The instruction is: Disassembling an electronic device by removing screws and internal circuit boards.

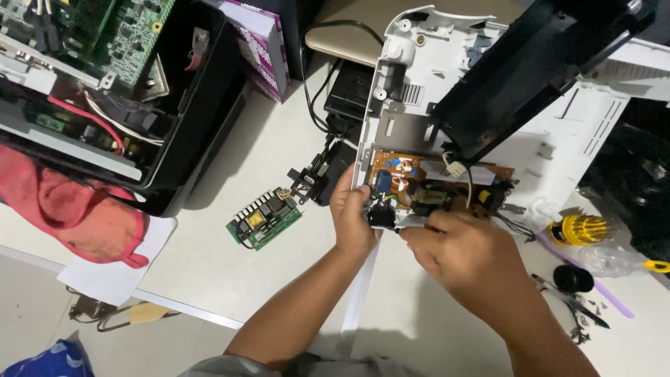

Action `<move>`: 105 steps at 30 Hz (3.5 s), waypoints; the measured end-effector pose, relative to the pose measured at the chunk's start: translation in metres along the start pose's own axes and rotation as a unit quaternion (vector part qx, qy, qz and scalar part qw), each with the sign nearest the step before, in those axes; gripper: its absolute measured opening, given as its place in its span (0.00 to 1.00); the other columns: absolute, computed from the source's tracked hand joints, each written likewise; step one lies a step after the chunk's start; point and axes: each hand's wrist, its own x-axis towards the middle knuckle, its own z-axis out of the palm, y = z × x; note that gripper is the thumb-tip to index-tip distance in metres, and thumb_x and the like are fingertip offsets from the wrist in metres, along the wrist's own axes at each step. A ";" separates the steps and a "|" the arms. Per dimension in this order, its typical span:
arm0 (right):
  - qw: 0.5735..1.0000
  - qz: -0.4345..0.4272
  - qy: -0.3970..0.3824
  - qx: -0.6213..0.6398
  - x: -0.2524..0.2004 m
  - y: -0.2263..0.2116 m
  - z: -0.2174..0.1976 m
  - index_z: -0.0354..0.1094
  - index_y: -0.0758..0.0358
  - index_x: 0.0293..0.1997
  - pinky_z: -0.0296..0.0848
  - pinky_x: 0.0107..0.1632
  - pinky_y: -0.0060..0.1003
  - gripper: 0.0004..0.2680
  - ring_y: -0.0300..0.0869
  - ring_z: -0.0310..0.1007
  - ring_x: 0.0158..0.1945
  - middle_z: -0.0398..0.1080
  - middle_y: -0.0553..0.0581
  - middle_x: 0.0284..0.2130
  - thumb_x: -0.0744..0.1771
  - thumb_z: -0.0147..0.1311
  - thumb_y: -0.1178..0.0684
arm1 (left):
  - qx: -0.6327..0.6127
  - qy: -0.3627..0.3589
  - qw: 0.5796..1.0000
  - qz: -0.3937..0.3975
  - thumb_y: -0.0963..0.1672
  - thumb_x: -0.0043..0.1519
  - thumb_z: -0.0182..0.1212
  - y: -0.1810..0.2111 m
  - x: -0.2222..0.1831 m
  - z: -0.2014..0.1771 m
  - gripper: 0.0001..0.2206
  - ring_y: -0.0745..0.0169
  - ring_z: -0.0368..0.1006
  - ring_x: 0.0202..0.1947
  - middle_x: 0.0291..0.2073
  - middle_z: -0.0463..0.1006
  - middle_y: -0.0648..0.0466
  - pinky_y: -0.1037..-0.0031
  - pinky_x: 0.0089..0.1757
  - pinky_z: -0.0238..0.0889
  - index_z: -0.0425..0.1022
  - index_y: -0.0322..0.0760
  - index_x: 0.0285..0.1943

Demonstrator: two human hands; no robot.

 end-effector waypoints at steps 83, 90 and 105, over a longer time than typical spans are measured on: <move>0.975 0.152 0.154 0.048 -0.031 0.100 0.069 0.68 0.59 0.54 0.66 0.50 0.55 0.25 0.57 0.64 0.52 0.61 0.57 0.45 0.56 0.71 0.42 | 0.017 0.078 0.996 0.046 0.40 0.51 0.55 -0.014 0.010 -0.015 0.23 0.52 0.79 0.35 0.37 0.82 0.38 0.68 0.37 0.77 0.76 0.27 0.58; 0.969 0.102 0.188 0.124 -0.028 0.085 0.049 0.66 0.64 0.51 0.68 0.46 0.47 0.19 0.57 0.69 0.43 0.65 0.59 0.39 0.57 0.62 0.56 | 0.043 0.074 0.996 0.030 0.41 0.53 0.55 -0.006 0.007 -0.003 0.23 0.57 0.79 0.36 0.37 0.81 0.42 0.72 0.37 0.76 0.75 0.27 0.60; 0.861 0.300 0.267 0.311 -0.057 0.095 -0.008 0.60 0.60 0.54 0.65 0.44 0.31 0.20 0.40 0.67 0.45 0.68 0.56 0.44 0.59 0.56 0.69 | 0.020 0.052 0.998 -0.015 0.39 0.60 0.51 -0.007 0.017 -0.018 0.20 0.56 0.77 0.38 0.40 0.82 0.44 0.71 0.40 0.70 0.74 0.26 0.61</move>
